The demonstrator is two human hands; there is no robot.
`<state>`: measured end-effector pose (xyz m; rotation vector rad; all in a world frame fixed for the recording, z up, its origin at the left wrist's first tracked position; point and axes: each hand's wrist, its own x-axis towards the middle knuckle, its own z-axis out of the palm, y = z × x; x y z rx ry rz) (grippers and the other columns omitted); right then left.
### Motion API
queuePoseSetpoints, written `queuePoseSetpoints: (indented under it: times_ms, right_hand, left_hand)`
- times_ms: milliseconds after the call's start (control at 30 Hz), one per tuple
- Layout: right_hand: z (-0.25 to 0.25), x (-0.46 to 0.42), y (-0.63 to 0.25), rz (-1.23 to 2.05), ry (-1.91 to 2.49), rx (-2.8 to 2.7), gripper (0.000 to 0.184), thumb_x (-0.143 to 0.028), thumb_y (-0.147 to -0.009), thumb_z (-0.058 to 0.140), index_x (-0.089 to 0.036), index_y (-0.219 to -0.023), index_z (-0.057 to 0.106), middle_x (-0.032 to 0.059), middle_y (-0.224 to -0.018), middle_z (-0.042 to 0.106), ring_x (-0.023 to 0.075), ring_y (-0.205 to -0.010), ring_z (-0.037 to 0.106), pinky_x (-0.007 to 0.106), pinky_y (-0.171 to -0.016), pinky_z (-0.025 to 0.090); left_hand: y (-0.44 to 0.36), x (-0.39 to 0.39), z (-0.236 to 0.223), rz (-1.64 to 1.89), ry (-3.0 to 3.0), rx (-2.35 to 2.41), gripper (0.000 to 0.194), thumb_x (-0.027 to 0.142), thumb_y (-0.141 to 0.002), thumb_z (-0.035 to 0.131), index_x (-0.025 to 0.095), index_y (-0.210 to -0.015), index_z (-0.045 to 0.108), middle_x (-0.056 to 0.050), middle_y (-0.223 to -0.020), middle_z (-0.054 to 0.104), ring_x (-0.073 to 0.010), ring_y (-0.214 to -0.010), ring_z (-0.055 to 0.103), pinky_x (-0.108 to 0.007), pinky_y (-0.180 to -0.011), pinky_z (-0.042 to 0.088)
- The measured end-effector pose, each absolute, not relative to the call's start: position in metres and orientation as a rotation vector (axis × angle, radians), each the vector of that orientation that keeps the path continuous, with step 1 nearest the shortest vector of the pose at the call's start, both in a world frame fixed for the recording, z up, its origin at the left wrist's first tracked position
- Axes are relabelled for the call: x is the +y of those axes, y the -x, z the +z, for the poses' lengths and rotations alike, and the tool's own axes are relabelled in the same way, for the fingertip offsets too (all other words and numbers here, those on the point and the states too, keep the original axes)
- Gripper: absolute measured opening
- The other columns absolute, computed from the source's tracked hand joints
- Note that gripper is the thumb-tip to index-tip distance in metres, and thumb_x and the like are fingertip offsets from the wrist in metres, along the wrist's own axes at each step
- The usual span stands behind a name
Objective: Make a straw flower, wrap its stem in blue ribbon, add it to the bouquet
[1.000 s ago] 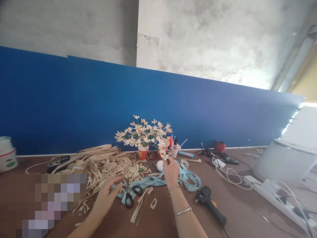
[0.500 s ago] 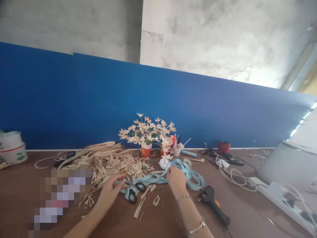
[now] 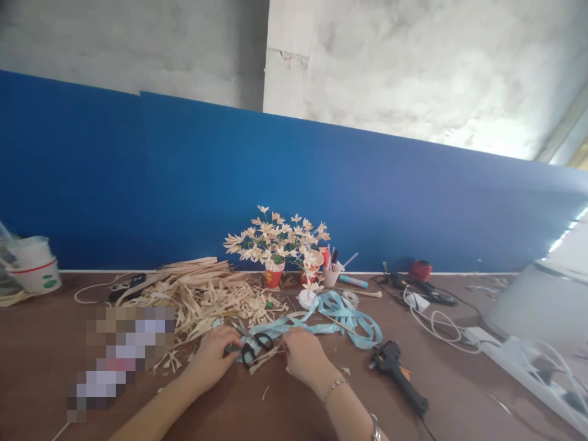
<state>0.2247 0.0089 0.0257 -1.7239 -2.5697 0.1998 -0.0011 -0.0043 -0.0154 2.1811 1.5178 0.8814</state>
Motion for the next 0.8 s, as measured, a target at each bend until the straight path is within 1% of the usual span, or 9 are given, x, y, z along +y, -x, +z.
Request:
queuePoseSetpoints:
  times_ms: [100,167,200,300,367,433,533,667,800]
  right_hand:
    - [0.034,0.014,-0.239,0.106,2.034,-2.461,0.025,-0.002,-0.065,0.048,-0.014,-0.079,0.066,0.0135,-0.086,0.066,0.0232,-0.085,0.060,0.028,-0.069,0.040]
    - [0.041,0.017,-0.245,0.069,2.114,-2.390,0.025,0.000,-0.064,0.048,-0.011,-0.079,0.066,0.0177,-0.085,0.066,0.0262,-0.085,0.061,0.030,-0.068,0.040]
    - [0.045,0.018,-0.245,0.060,2.136,-2.359,0.025,-0.001,-0.064,0.048,-0.010,-0.079,0.066,0.0182,-0.085,0.066,0.0267,-0.084,0.061,0.030,-0.068,0.040]
    - [0.053,0.026,-0.232,0.070,2.115,-2.300,0.025,-0.006,-0.068,0.048,-0.015,-0.080,0.067,0.0135,-0.083,0.068,0.0236,-0.082,0.063,0.028,-0.067,0.041]
    - [0.053,0.035,-0.215,0.091,2.040,-2.290,0.024,-0.013,-0.073,0.045,-0.019,-0.081,0.067,0.0092,-0.086,0.068,0.0204,-0.084,0.062,0.025,-0.068,0.041]
    - [0.049,0.046,-0.196,0.121,1.983,-2.280,0.024,-0.019,-0.076,0.044,-0.021,-0.080,0.067,0.0072,-0.088,0.068,0.0190,-0.085,0.062,0.024,-0.069,0.041]
    - [0.036,0.063,-0.173,0.186,1.989,-2.236,0.020,-0.022,-0.073,0.048,-0.020,-0.073,0.068,0.0078,-0.083,0.069,0.0204,-0.083,0.063,0.024,-0.065,0.042]
    - [0.020,0.079,-0.166,0.251,2.065,-2.157,0.018,-0.017,-0.066,0.053,-0.015,-0.073,0.069,0.0141,-0.083,0.069,0.0242,-0.079,0.064,0.025,-0.060,0.043]
    - [0.014,0.085,-0.173,0.313,2.047,-2.141,0.016,-0.020,-0.065,0.054,-0.015,-0.069,0.069,0.0131,-0.077,0.069,0.0225,-0.073,0.065,0.024,-0.056,0.042]
  left_hand:
    - [0.001,-0.003,-0.016,0.882,-2.181,1.566,0.012,0.011,-0.066,0.055,0.021,-0.070,0.061,-0.002,-0.084,0.061,-0.0203,-0.089,0.052,-0.034,-0.080,0.036]
    - [0.000,-0.003,-0.017,0.900,-2.168,1.595,0.012,0.010,-0.066,0.055,0.021,-0.069,0.061,-0.002,-0.083,0.061,-0.0202,-0.089,0.052,-0.033,-0.080,0.036]
    - [0.000,-0.002,-0.017,0.912,-2.159,1.604,0.013,0.010,-0.066,0.054,0.021,-0.069,0.061,-0.002,-0.084,0.061,-0.0201,-0.089,0.052,-0.033,-0.080,0.036]
    - [-0.002,-0.002,-0.019,0.970,-2.136,1.607,0.019,0.007,-0.064,0.052,0.021,-0.072,0.061,-0.003,-0.087,0.061,-0.0203,-0.089,0.052,-0.034,-0.081,0.037]
    - [-0.002,-0.001,-0.020,1.020,-2.132,1.589,0.022,0.005,-0.063,0.051,0.021,-0.073,0.062,-0.004,-0.087,0.061,-0.0203,-0.090,0.052,-0.034,-0.081,0.037]
    - [-0.002,-0.001,-0.020,1.062,-2.130,1.570,0.024,0.004,-0.063,0.049,0.021,-0.073,0.063,-0.004,-0.086,0.061,-0.0200,-0.089,0.053,-0.034,-0.081,0.038]
    - [-0.002,-0.001,-0.018,1.090,-2.126,1.560,0.025,0.004,-0.063,0.047,0.020,-0.073,0.063,-0.005,-0.084,0.062,-0.0199,-0.086,0.054,-0.034,-0.079,0.039]
    - [-0.002,-0.002,-0.014,1.117,-2.114,1.561,0.023,0.007,-0.065,0.047,0.020,-0.073,0.063,-0.005,-0.082,0.062,-0.0204,-0.084,0.054,-0.034,-0.077,0.040]
    - [-0.003,-0.002,-0.012,1.139,-2.097,1.564,0.022,0.007,-0.066,0.047,0.019,-0.075,0.063,-0.006,-0.083,0.062,-0.0208,-0.084,0.054,-0.035,-0.078,0.040]
